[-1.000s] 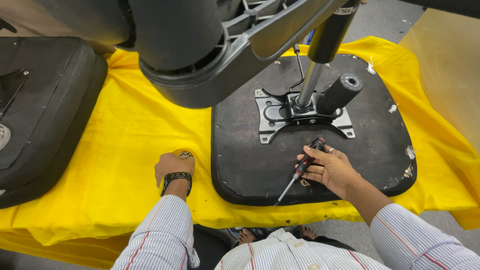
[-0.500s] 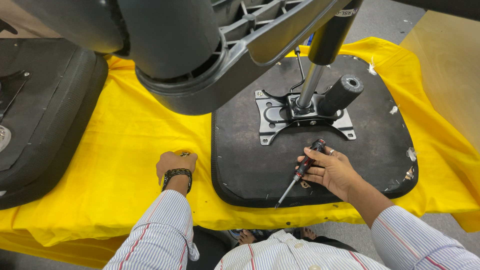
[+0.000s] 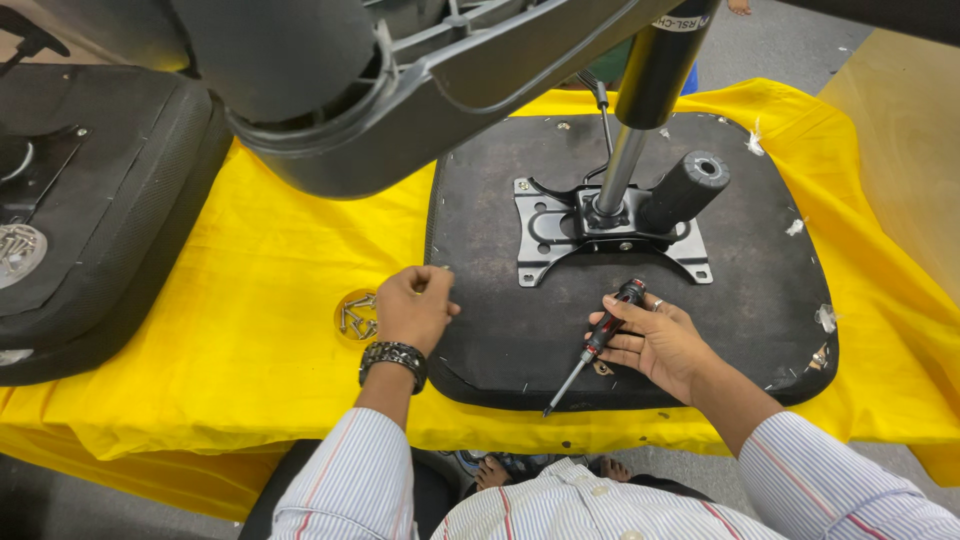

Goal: The person uses a screwdriver to tighten screws on the underside of a chair seat, securing the metal mounting bracket to the seat base. They reposition the seat and continue fastening additional screws to complete the assembly.

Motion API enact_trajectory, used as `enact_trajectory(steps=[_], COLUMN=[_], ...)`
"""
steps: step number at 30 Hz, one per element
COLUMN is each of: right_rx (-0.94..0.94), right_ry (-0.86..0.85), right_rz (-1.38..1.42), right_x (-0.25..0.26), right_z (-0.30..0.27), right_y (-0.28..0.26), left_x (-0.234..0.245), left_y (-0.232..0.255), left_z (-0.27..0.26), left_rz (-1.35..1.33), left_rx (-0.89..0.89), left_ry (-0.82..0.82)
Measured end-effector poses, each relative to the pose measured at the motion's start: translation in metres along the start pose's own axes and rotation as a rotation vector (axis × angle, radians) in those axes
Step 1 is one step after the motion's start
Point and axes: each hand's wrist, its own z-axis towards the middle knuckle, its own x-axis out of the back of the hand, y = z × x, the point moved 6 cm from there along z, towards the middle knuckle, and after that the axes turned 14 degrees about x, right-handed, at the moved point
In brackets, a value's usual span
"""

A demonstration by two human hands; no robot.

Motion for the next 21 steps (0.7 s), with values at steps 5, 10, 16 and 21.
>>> enact_trajectory(steps=[5, 10, 16, 21], right_rx=[0.002, 0.006, -0.046, -0.039], right_ry=[-0.052, -0.131, -0.223, -0.295], right_rz=[0.036, 0.093, 0.083, 0.074], right_x=[0.002, 0.004, 0.007, 0.010], right_z=[0.001, 0.002, 0.002, 0.002], right_y=[0.002, 0.004, 0.002, 0.002], left_x=[-0.047, -0.080, -0.106, -0.123], left_y=[0.003, -0.005, -0.022, -0.037], left_z=[-0.039, -0.069, -0.098, -0.116], left_rz=[-0.123, -0.162, -0.371, -0.446], left_rx=[0.020, 0.136, 0.260, 0.279], left_ry=[-0.213, -0.341, -0.478, -0.508])
